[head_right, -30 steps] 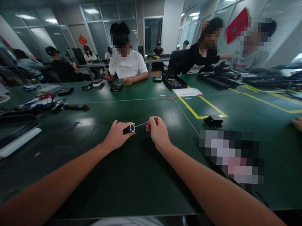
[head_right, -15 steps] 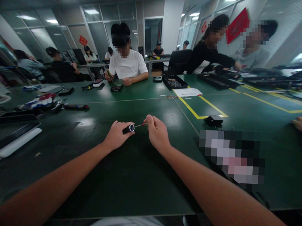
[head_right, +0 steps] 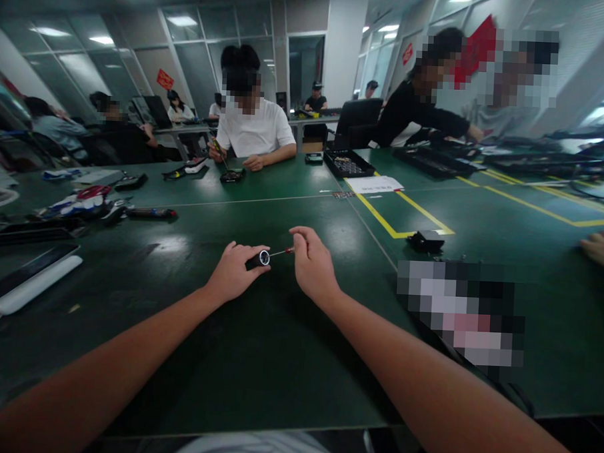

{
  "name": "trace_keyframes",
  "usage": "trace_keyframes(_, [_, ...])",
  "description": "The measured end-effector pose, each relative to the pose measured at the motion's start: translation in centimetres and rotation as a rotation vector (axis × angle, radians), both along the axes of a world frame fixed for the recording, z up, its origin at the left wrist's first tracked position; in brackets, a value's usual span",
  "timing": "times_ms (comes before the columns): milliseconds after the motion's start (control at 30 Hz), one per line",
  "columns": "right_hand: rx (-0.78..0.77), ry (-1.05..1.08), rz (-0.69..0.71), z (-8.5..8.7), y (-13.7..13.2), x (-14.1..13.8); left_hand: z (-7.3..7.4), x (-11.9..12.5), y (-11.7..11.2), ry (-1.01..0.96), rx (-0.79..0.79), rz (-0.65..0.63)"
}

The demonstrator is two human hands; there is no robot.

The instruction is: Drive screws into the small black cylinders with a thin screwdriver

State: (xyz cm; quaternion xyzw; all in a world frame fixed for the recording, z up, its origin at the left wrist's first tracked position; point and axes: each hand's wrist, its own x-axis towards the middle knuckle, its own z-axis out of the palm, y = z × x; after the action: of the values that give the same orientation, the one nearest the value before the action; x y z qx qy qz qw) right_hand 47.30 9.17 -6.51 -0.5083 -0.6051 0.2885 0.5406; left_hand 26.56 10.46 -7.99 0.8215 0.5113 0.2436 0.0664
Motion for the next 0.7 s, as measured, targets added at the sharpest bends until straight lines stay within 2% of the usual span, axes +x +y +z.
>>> trace_keyframes(167, [-0.056, 0.135, 0.067, -0.5, 0.3, -0.1, 0.1, -0.2, 0.0, -0.020, 0.005, 0.024])
trace_keyframes(333, [-0.056, -0.019, 0.035, -0.4, 0.3, 0.1, 0.0, -0.2, 0.0, -0.019, -0.009, 0.003])
trace_keyframes(400, [-0.047, -0.007, 0.024, -0.4, 0.4, 0.1, 0.1, -0.2, 0.0, -0.022, -0.007, 0.014])
trace_keyframes(600, [-0.084, 0.276, 0.037, -0.7, 1.0, -0.3, 0.4, -0.3, -0.1, -0.015, 0.009, 0.010])
trace_keyframes(700, [-0.237, 0.482, 0.017, -0.7, 1.6, -0.1, 0.5, -0.2, 0.2, 0.012, 0.064, -0.015])
